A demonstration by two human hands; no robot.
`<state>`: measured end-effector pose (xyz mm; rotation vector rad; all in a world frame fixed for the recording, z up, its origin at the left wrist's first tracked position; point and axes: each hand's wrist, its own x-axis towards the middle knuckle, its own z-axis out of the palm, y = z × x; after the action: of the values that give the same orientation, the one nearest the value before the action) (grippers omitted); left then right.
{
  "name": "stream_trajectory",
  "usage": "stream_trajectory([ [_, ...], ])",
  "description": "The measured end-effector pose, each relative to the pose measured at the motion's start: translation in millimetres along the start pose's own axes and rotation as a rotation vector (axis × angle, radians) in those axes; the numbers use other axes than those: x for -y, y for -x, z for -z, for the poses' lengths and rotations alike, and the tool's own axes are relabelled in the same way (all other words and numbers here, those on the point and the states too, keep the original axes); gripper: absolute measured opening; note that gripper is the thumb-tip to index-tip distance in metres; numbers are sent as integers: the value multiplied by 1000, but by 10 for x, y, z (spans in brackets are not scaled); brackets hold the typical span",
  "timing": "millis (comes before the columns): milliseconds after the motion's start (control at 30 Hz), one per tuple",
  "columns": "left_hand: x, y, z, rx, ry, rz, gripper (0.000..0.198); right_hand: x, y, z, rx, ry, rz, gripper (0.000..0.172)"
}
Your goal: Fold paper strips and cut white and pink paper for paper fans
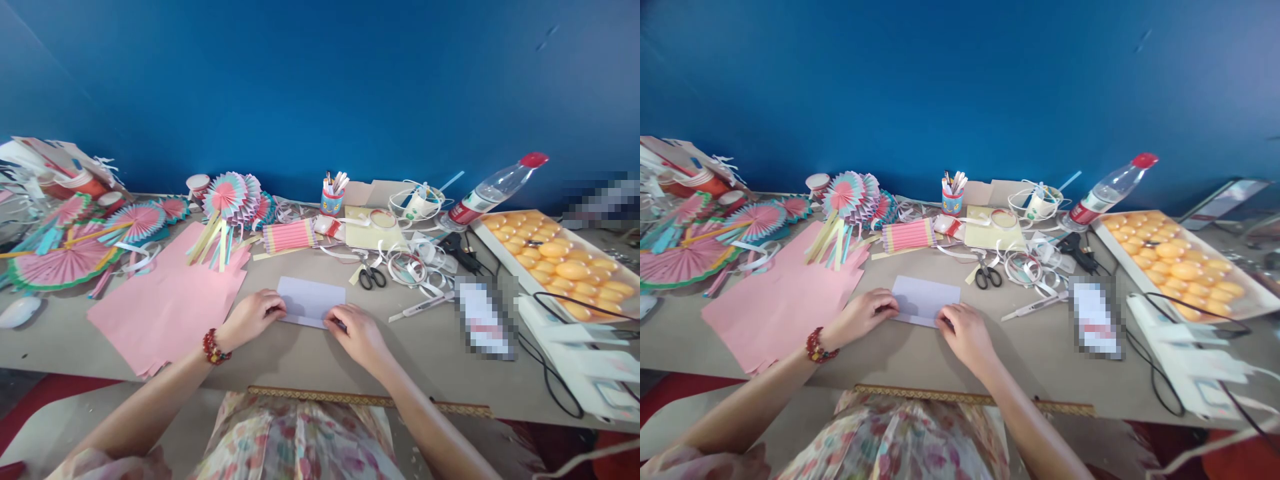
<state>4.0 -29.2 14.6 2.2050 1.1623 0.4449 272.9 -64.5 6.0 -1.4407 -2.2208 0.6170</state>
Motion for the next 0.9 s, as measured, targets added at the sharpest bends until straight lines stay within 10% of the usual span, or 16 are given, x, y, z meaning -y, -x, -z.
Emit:
stream_trajectory([
  [900, 151, -71, 141, 150, -24, -95, 18, -24, -28, -30, 21, 33, -39, 11],
])
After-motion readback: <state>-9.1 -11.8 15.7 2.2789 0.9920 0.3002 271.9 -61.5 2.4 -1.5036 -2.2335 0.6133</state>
